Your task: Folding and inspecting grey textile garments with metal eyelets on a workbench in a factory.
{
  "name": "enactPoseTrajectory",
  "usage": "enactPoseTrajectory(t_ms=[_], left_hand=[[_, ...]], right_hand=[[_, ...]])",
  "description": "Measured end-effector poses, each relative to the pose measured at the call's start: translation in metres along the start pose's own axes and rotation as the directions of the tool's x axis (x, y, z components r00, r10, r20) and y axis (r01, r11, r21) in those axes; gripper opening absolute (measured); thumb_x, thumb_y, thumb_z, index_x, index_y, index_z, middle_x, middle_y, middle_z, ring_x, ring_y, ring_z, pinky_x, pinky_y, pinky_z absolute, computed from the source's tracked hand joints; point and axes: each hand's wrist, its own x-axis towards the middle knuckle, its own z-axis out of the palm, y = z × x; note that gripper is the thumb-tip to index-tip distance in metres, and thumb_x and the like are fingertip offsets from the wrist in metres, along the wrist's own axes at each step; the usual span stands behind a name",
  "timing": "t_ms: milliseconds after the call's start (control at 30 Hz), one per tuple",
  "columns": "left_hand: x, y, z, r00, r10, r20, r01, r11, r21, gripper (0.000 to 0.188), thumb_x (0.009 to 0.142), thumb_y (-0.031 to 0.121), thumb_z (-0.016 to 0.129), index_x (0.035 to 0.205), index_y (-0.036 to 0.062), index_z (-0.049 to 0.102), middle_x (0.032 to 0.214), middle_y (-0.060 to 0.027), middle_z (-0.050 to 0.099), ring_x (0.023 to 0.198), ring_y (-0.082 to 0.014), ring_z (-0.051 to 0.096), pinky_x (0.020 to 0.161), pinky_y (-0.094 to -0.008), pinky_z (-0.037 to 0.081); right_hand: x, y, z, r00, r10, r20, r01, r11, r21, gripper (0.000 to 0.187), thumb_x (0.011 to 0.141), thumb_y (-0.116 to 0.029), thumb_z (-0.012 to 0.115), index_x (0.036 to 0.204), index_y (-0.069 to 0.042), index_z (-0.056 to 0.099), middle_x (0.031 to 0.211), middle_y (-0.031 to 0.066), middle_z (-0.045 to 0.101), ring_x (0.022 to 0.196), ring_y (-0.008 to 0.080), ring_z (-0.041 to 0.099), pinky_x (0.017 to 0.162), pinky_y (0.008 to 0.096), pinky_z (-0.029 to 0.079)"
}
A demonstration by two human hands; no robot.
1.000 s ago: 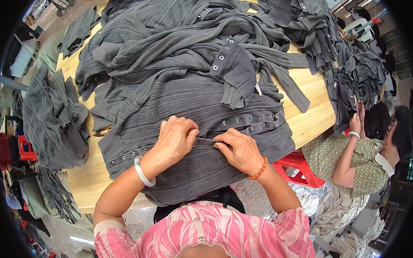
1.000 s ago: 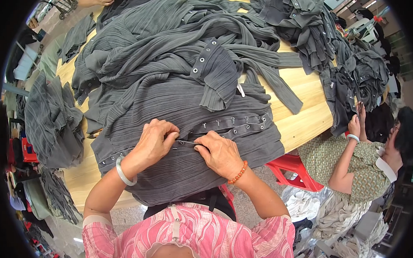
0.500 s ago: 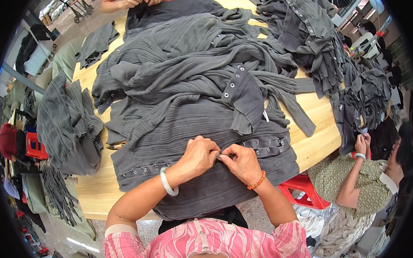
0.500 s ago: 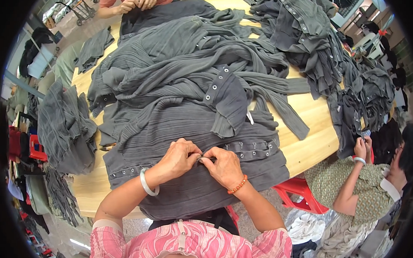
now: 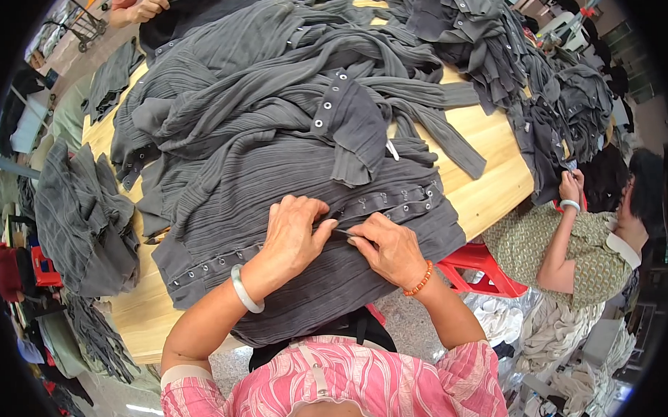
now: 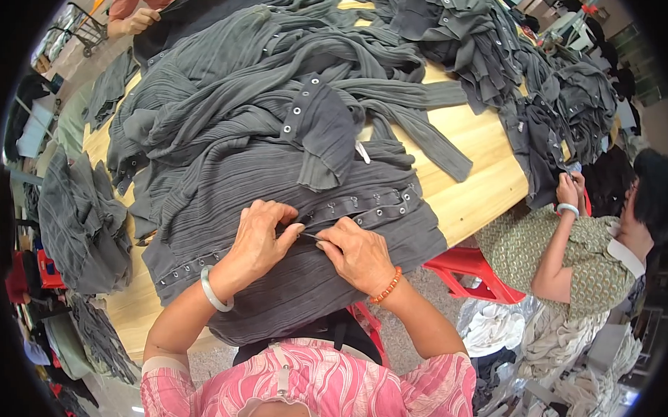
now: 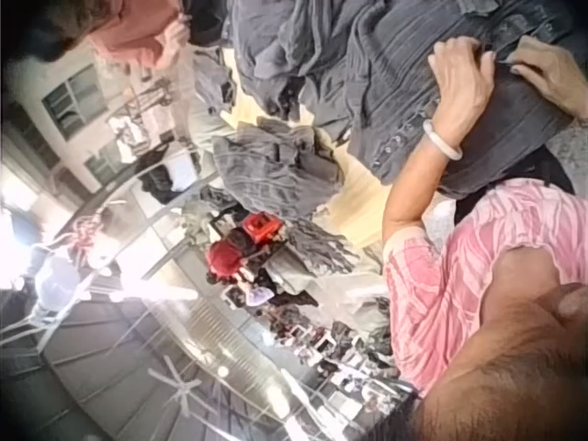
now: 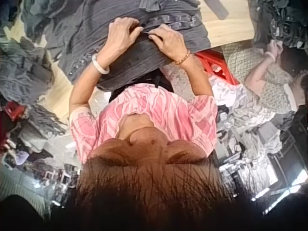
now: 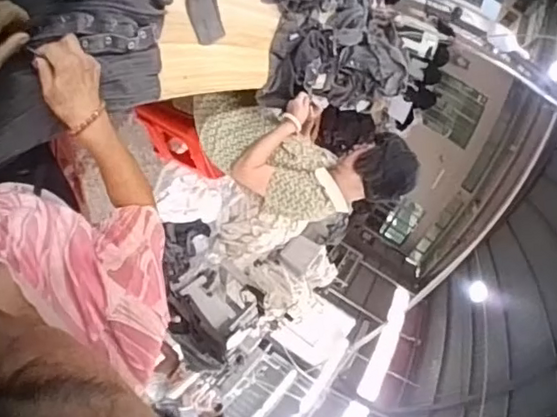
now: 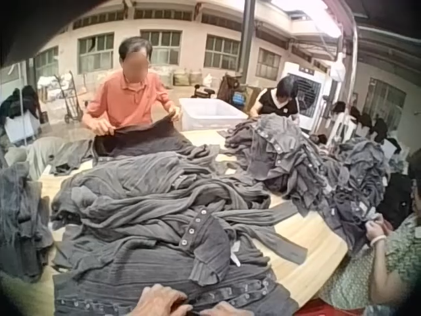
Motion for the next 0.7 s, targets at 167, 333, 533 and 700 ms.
enactPoseTrajectory(t_ms=[167, 333, 533, 700], left_hand=[[0.013, 0.001, 0.024, 0.996, 0.073, -0.056, -0.064, 0.986, 0.152, 0.016, 0.082, 0.012, 0.072, 0.095, 0.0031, 0.070, 0.090, -0.0092, 0.066, 0.090, -0.0274, 0.057, 0.082, -0.0399, 0.040], [0.015, 0.003, 0.023, 0.999, -0.009, 0.035, 0.008, 0.999, 0.035, 0.009, 0.083, 0.008, 0.068, 0.091, 0.0031, 0.070, 0.086, -0.0105, 0.067, 0.090, -0.0274, 0.057, 0.084, -0.0399, 0.040], [0.019, 0.005, 0.013, 0.981, -0.074, 0.181, 0.088, 0.993, -0.073, 0.011, 0.085, 0.008, 0.065, 0.091, 0.0015, 0.071, 0.084, -0.0116, 0.067, 0.090, -0.0279, 0.056, 0.088, -0.0396, 0.040], [0.020, 0.001, 0.013, 0.978, -0.067, 0.196, 0.085, 0.993, -0.080, 0.012, 0.085, 0.009, 0.065, 0.092, 0.0014, 0.071, 0.085, -0.0132, 0.066, 0.090, -0.0289, 0.055, 0.086, -0.0399, 0.042]], right_hand=[[0.006, -0.004, 0.003, 0.996, 0.079, -0.042, -0.076, 0.994, 0.073, 0.013, 0.087, -0.019, 0.071, 0.094, -0.008, 0.072, 0.087, 0.0085, 0.066, 0.075, 0.0311, 0.067, 0.067, 0.0398, 0.052], [0.015, 0.003, 0.009, 0.990, 0.129, -0.056, -0.122, 0.985, 0.124, 0.014, 0.086, -0.019, 0.072, 0.092, -0.007, 0.072, 0.087, 0.0098, 0.067, 0.075, 0.0319, 0.066, 0.067, 0.0405, 0.052], [0.025, 0.009, 0.006, 0.940, 0.332, 0.073, -0.340, 0.912, 0.229, 0.022, 0.081, -0.025, 0.077, 0.086, -0.004, 0.073, 0.080, 0.0122, 0.072, 0.074, 0.0319, 0.069, 0.068, 0.0407, 0.053], [0.028, 0.018, 0.009, 0.984, 0.178, 0.001, -0.175, 0.967, 0.183, 0.023, 0.079, -0.022, 0.079, 0.086, -0.001, 0.073, 0.068, 0.0095, 0.069, 0.052, 0.0146, 0.062, 0.055, 0.0306, 0.050]])
